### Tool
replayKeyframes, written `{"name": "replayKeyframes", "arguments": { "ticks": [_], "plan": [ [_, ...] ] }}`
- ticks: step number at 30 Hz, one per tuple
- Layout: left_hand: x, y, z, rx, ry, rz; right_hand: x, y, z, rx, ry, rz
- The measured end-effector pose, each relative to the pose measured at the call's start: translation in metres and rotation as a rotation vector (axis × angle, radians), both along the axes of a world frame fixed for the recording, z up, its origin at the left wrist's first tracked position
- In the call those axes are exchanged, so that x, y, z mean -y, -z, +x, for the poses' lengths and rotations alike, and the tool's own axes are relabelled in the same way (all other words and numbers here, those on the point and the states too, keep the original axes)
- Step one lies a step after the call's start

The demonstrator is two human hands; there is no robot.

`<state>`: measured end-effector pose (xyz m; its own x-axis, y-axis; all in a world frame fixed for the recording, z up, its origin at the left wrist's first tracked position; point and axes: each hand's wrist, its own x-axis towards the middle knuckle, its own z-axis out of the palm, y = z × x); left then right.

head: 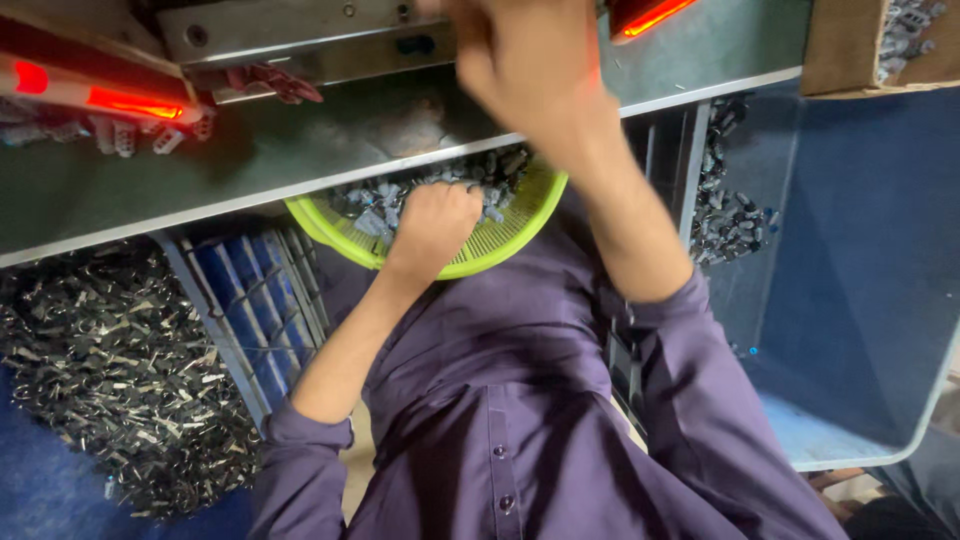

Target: The person repeatedly picks small plastic components from a green basket, inserts them into a machine slot, and places the processed parts into a blue bin. The cycle continues throughout the clip with consistent hand movements and no visible tool use.

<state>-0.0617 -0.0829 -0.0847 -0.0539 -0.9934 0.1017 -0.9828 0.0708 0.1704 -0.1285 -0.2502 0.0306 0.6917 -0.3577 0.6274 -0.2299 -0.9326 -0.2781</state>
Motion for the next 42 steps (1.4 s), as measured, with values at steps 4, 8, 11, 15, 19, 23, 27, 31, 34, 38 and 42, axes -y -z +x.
{"name": "replayKeyframes", "arguments": {
  "ticks": [4,8,11,15,19,23,27,31,34,38,42],
  "plan": [
    [0.003,0.006,-0.002,-0.009,0.006,0.091,-0.042,-0.014,-0.036,0.247,-0.07,0.063],
    [-0.017,-0.019,0.005,-0.342,-0.092,-0.217,-0.075,0.001,-0.068,0.166,-0.062,0.336],
    [-0.032,-0.049,0.01,-0.547,-0.083,-0.124,-0.099,0.028,-0.085,0.072,-0.052,0.491],
    [-0.035,-0.074,0.007,-0.507,-0.172,-0.407,-0.125,0.074,-0.082,0.211,0.065,0.845],
    [-0.041,-0.078,0.003,-0.76,-0.148,-0.627,-0.14,0.093,-0.082,0.634,-0.091,1.454],
    [-0.046,-0.072,0.006,-0.733,-0.089,-0.757,-0.147,0.092,-0.084,0.679,-0.11,1.615],
    [-0.047,-0.065,0.014,-0.499,-0.006,-0.735,-0.144,0.098,-0.082,0.633,-0.123,1.482],
    [-0.056,-0.066,0.018,-0.363,0.14,-0.8,-0.135,0.11,-0.085,0.768,-0.157,1.84],
    [-0.068,-0.07,0.016,-0.422,0.03,-0.822,-0.128,0.109,-0.089,0.958,-0.183,2.172],
    [-0.073,-0.07,0.011,-0.59,-0.35,-0.572,-0.111,0.083,-0.075,0.795,-0.14,2.019],
    [-0.07,-0.061,0.003,-1.418,-0.513,-0.343,-0.068,0.032,-0.036,0.593,-0.17,1.2]
  ]
}}
